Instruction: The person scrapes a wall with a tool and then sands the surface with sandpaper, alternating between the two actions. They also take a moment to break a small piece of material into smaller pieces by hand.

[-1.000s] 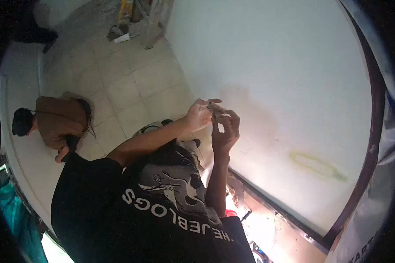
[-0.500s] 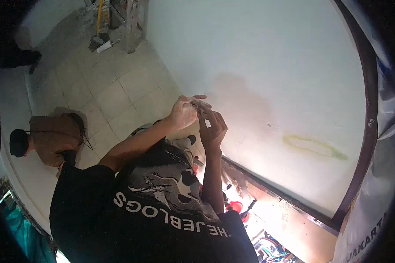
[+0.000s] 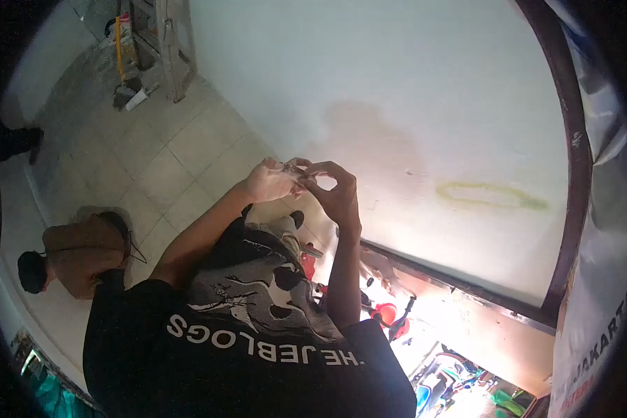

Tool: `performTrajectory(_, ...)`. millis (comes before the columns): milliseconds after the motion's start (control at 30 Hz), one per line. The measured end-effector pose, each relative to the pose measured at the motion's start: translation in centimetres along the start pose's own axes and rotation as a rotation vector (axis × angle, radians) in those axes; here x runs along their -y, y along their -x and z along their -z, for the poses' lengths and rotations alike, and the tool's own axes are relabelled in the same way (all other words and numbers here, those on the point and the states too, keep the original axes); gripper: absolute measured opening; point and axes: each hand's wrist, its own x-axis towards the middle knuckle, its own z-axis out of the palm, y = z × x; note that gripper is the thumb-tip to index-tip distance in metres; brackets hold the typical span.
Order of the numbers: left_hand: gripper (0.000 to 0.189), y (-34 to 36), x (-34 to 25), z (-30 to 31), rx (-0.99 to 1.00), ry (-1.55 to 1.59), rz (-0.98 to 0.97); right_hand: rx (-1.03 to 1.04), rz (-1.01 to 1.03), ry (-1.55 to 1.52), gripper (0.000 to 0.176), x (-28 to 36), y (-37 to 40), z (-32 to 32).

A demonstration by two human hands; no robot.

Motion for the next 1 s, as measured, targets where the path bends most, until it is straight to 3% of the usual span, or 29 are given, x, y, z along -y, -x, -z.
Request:
performTrajectory(100, 0.068, -0.1, 0.2, -0.7, -0.005, 0.036, 0.059, -0.133, -0.016, -0.065, 0.015, 0.9, 0.0, -0.1)
performTrajectory(167, 0.068, -0.3, 0.5, -1.2, -0.012, 0.05, 0.056, -0.289, 0.199, 0.233, 0.013, 0.3, 0.1, -0.2)
performTrajectory(233, 0.051, -0.8, 1.3, -1.8, 0.029, 0.077, 0.068, -0.2, 0.246, 0.244, 0.02, -0.5, 0.4, -0.8)
performTrajectory(300, 0.05, -0.7, 1.7, -2.5, -0.018, 0.18, 0.051, -0.216, 0.107, 0.099, 0.022, -0.7, 1.3, -2.1)
performTrajectory(367, 0.05, -0.8, 1.5, -3.0, -0.171, 0.123, 0.002, -0.279, 0.099, 0.129, 0.022, -0.3, 1.7, -2.4)
performTrajectory(433, 0.05, -0.9, 1.0, -2.9, -0.228, 0.175, -0.025, -0.578, 0.171, 0.224, 0.024, -0.1, 2.0, -2.5)
performTrajectory(500, 0.049, -0.9, 0.9, -2.0, -0.291, 0.232, -0.051, -0.544, 0.148, 0.229, 0.027, 0.5, 2.5, -2.5)
performTrajectory(567, 0.06, -1.3, 1.8, -0.3, -0.244, 0.324, -0.111, -0.418, 0.293, 0.362, 0.03, 0.8, 2.5, -3.1)
performTrajectory(633, 0.058, -1.4, 1.9, -1.1, -0.185, 0.312, -0.122, -0.374, 0.308, 0.375, 0.043, -0.5, 2.5, -4.8)
performTrajectory(733, 0.056, -1.1, 1.5, -1.8, -0.345, 0.245, -0.035, -0.377, 0.259, 0.421, 0.048, -1.4, 2.6, -6.2)
performTrajectory(900, 0.051, -0.9, 1.4, -1.0, -0.215, 0.279, 0.09, -0.48, 0.219, 0.444, 0.046, -1.9, 3.1, -7.1)
performTrajectory(1000, 0.043, -1.1, 1.5, -1.5, -0.146, 0.273, -0.006, -0.498, 0.21, 0.446, 0.044, -3.4, 3.3, -7.1)
